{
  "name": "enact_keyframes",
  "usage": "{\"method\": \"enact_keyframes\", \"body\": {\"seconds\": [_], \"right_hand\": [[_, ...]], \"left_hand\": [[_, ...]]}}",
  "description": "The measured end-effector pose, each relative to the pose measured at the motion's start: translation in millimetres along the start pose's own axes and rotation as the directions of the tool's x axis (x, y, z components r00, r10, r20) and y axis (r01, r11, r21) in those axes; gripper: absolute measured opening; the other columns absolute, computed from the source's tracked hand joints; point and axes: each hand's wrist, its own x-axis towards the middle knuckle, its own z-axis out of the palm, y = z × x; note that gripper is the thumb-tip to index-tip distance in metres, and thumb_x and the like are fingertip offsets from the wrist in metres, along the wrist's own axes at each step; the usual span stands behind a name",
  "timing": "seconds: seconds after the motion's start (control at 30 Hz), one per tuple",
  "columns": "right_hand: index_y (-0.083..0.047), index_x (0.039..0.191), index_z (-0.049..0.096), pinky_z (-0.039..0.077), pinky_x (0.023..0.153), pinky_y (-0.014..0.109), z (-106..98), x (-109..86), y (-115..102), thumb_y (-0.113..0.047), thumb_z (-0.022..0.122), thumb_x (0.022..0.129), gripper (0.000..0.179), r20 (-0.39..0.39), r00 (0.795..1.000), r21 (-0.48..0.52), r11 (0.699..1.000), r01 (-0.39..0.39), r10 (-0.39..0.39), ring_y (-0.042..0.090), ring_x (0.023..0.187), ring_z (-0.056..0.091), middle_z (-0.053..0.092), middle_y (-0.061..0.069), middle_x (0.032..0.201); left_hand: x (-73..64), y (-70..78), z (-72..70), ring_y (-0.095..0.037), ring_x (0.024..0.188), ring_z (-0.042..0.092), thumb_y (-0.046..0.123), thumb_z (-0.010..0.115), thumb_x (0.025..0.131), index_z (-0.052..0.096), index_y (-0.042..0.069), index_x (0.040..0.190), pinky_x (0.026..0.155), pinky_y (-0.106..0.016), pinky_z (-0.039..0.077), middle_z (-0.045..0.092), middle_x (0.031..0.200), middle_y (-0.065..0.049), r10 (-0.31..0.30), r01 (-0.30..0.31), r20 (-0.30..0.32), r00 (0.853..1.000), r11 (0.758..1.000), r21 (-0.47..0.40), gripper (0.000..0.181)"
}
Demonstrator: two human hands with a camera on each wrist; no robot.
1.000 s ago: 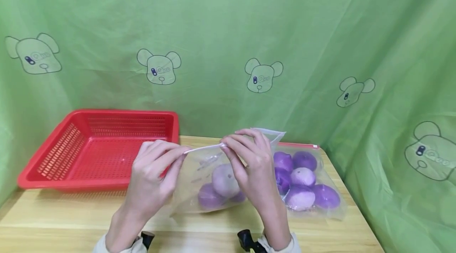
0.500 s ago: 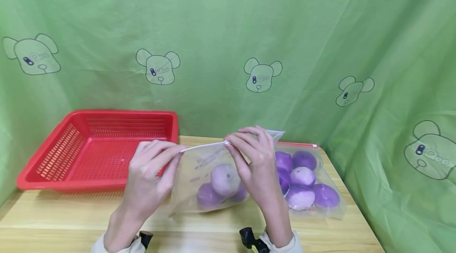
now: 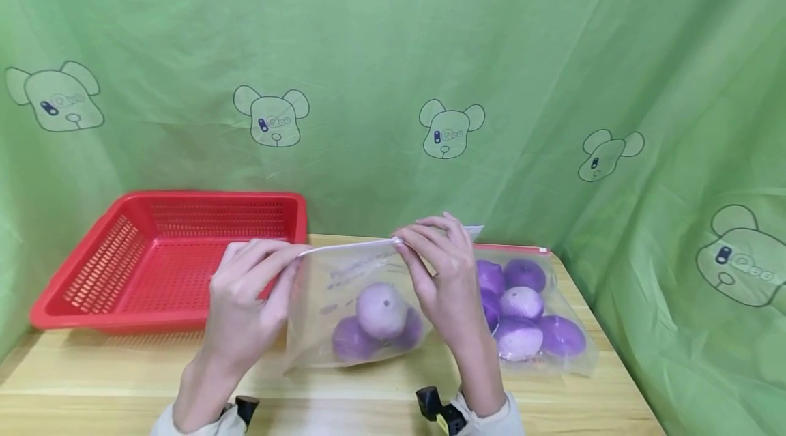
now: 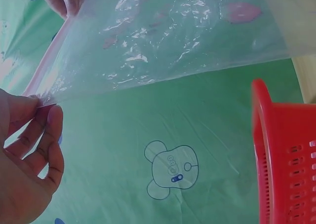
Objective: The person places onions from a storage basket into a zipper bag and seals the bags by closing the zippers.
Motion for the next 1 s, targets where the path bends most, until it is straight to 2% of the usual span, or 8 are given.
{"method": "enact_keyframes", "body": {"seconds": [0.2, 0.57, 0.87, 1.0], "right_hand": [[-0.006, 0.101, 0.077, 0.028, 0.117, 0.050, -2.0, -1.0, 8.0, -0.010, 0.074, 0.088, 0.014, -0.006, 1.000, -0.015, 1.000, -0.014, 0.014, 0.031, 0.108, 0.062, 0.075, 0.009, 0.103], [-0.006, 0.102, 0.077, 0.026, 0.117, 0.049, -5.0, -2.7, 18.1, -0.011, 0.074, 0.089, 0.015, -0.008, 0.999, -0.020, 0.999, -0.043, 0.043, 0.031, 0.110, 0.061, 0.075, 0.009, 0.106], [-0.007, 0.102, 0.077, 0.025, 0.118, 0.048, -8.9, -4.3, 26.6, -0.011, 0.075, 0.088, 0.014, -0.007, 0.998, -0.047, 0.997, -0.067, 0.067, 0.028, 0.115, 0.059, 0.074, 0.007, 0.108], [-0.008, 0.102, 0.077, 0.023, 0.118, 0.047, -11.4, -4.0, 27.9, -0.010, 0.075, 0.088, 0.015, -0.005, 0.998, -0.047, 0.996, -0.069, 0.069, 0.028, 0.119, 0.058, 0.074, 0.007, 0.111]], "left_hand": [[-1.0, -3.0, 0.0, -0.023, 0.072, 0.066, -0.009, 0.073, 0.077, 0.078, 0.000, 0.093, 0.075, -0.035, 0.043, 0.072, 0.085, -0.011, -0.019, 0.019, -0.002, 1.000, 1.000, 0.005, 0.019], [-3.1, -7.1, -1.9, -0.019, 0.070, 0.064, -0.005, 0.069, 0.082, 0.078, 0.002, 0.095, 0.073, -0.028, 0.038, 0.072, 0.086, -0.008, -0.052, 0.051, 0.004, 0.999, 0.999, 0.008, 0.017], [-5.5, -17.1, -3.0, -0.024, 0.072, 0.065, -0.013, 0.074, 0.073, 0.077, -0.001, 0.094, 0.070, -0.030, 0.038, 0.072, 0.085, -0.011, -0.067, 0.067, -0.007, 0.998, 0.998, 0.019, 0.024], [-5.5, -18.3, -3.7, -0.023, 0.072, 0.065, -0.012, 0.073, 0.074, 0.077, -0.001, 0.094, 0.072, -0.028, 0.036, 0.072, 0.085, -0.011, -0.069, 0.069, -0.012, 0.998, 0.997, 0.019, 0.023]]}}
